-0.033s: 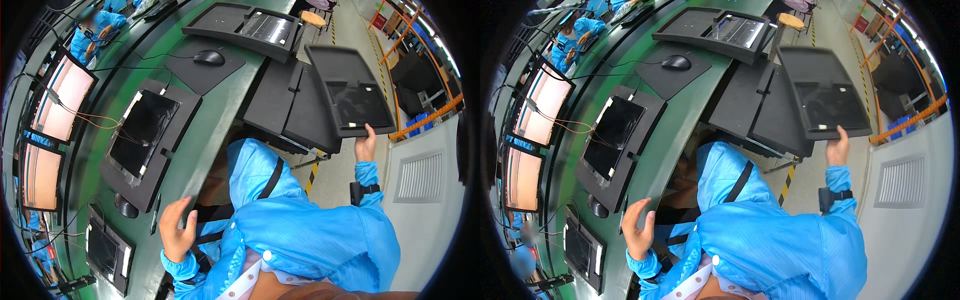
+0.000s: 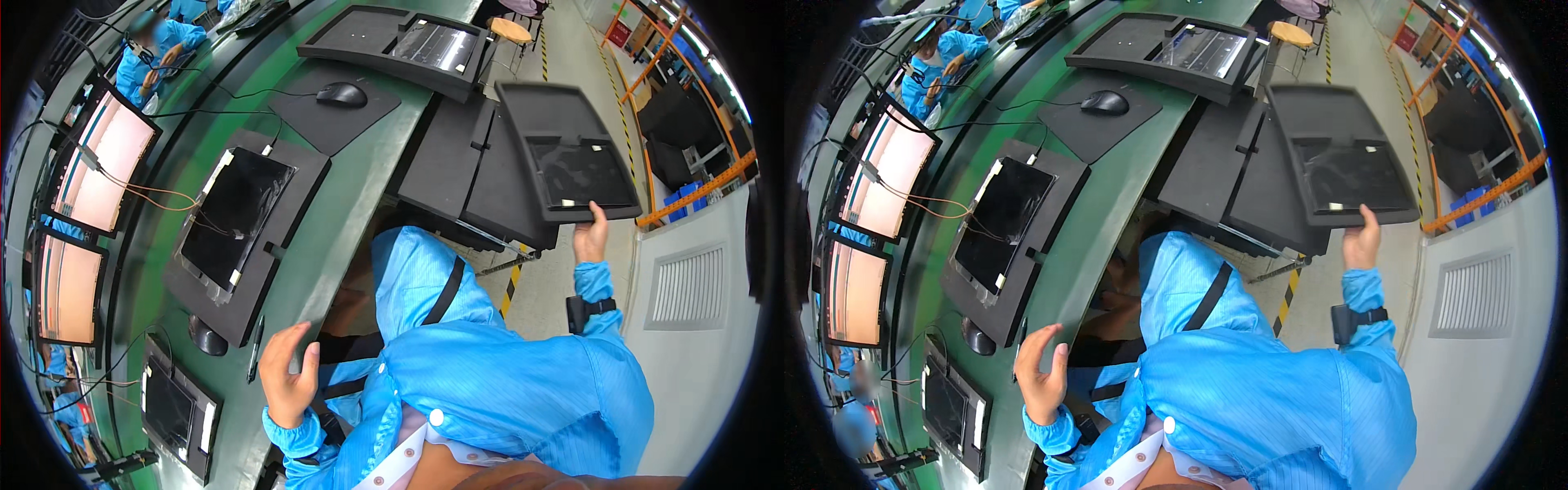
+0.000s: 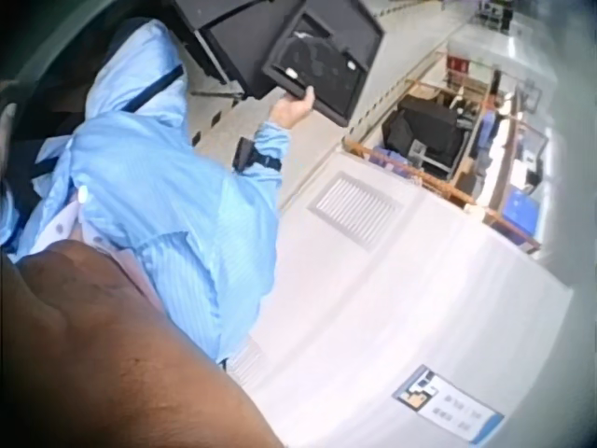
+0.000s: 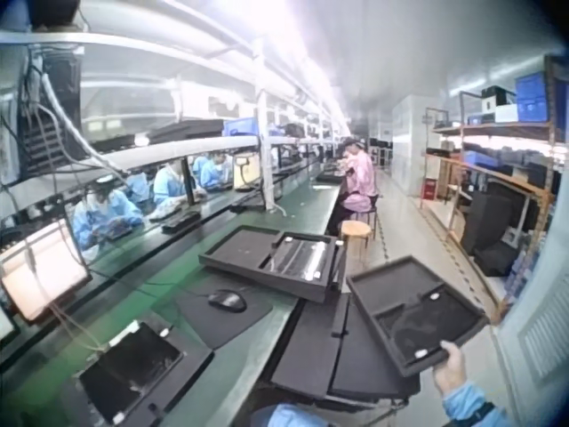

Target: Testing tablet computers, plugging them into chargers/data cables, and writing on labels at a factory workstation.

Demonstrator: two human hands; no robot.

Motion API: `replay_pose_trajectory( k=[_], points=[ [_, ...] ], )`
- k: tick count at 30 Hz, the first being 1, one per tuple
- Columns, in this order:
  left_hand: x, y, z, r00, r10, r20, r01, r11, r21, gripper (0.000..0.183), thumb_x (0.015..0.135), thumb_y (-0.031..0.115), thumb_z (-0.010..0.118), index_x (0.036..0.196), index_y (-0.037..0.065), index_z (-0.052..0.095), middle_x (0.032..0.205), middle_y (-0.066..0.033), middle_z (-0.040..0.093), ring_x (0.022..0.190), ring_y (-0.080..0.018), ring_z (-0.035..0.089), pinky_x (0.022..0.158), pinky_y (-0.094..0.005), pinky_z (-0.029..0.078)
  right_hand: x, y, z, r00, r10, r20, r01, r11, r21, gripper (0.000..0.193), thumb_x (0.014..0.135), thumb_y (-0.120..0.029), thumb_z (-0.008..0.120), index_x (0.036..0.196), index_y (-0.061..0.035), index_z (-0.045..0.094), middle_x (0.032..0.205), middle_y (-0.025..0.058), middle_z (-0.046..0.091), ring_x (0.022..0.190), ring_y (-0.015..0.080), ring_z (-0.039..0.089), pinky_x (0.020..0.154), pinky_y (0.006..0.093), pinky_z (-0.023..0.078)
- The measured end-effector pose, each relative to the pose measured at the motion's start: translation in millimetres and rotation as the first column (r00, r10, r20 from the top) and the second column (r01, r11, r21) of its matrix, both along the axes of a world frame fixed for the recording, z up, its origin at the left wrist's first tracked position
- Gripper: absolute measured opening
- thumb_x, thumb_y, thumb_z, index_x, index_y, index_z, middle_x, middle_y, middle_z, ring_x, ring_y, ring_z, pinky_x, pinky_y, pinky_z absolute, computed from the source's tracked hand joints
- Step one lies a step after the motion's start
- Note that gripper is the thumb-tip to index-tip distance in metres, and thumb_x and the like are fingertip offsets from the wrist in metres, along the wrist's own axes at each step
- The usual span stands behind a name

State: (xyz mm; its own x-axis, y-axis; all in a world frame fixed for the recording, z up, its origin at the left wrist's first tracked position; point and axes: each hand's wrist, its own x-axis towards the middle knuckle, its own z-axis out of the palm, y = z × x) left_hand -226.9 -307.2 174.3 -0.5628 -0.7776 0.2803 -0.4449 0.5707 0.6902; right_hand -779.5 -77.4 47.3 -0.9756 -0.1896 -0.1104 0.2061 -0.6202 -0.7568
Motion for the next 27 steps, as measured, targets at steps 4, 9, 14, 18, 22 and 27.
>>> replay_pose_trajectory(
  k=[4,9,14,18,22,27],
  points=[
    [15,6,-2,1.0,0.023,-0.019,-0.024,1.0,-0.018,0.025,0.085,0.002,0.07,0.11,-0.001,0.068,0.107,-0.0178,0.072,0.098,-0.0342,0.069,0.088,-0.0388,0.053,64,-44,-29,0.983,0.032,0.179,-0.057,0.989,0.136,0.025,0.095,-0.018,0.068,0.115,-0.0022,0.062,0.11,0.008,0.067,0.098,0.0224,0.066,0.087,0.0388,0.055],
    [26,16,-13,0.994,0.094,-0.056,-0.095,0.996,-0.003,0.023,0.086,0.001,0.069,0.108,-0.002,0.068,0.105,-0.0168,0.072,0.097,-0.0323,0.069,0.087,-0.0383,0.053,124,-64,-16,0.796,0.328,0.509,-0.501,0.828,0.25,0.037,0.098,-0.031,0.067,0.114,0.0013,0.059,0.1,0.0145,0.065,0.089,0.0246,0.068,0.074,0.034,0.056],
    [32,20,-21,0.983,0.161,-0.083,-0.161,0.987,0.006,0.021,0.086,0.0,0.069,0.107,-0.002,0.069,0.101,-0.0162,0.073,0.092,-0.0298,0.069,0.083,-0.0363,0.053,73,-63,46,0.24,0.849,0.47,-0.573,-0.267,0.775,0.037,0.1,-0.044,0.061,0.097,-0.0069,0.066,0.074,0.0054,0.062,0.078,0.0138,0.067,0.066,0.0244,0.052],
    [28,17,-23,0.973,0.19,-0.128,-0.187,0.982,0.036,0.016,0.091,0.001,0.065,0.107,-0.003,0.068,0.098,-0.0139,0.072,0.088,-0.0222,0.068,0.082,-0.0322,0.052,20,-101,60,0.518,0.837,-0.178,0.297,0.019,0.955,0.047,0.092,-0.048,0.067,0.101,-0.0021,0.071,0.084,0.0156,0.069,0.081,0.0302,0.069,0.074,0.0388,0.055],
    [23,3,-24,0.983,0.172,-0.067,-0.172,0.985,0.014,0.017,0.087,0.0,0.069,0.103,-0.002,0.069,0.098,-0.0158,0.073,0.085,-0.0271,0.07,0.077,-0.0336,0.055,0,-131,50,0.418,0.908,0.006,0.6,-0.281,0.749,0.073,0.083,-0.062,0.068,0.12,0.001,0.063,0.12,0.0231,0.062,0.118,0.0396,0.057,0.098,0.0454,0.047],
    [18,-15,-27,0.974,0.142,0.179,-0.066,0.925,-0.375,0.024,0.079,0.002,0.074,0.102,0.003,0.069,0.085,-0.0119,0.068,0.073,-0.031,0.064,0.062,-0.0408,0.049,-32,-149,42,0.451,0.876,0.172,0.429,-0.382,0.819,0.097,0.066,-0.073,0.076,0.12,0.0063,0.06,0.12,0.0245,0.063,0.116,0.0401,0.059,0.097,0.0449,0.048]
  ],
)
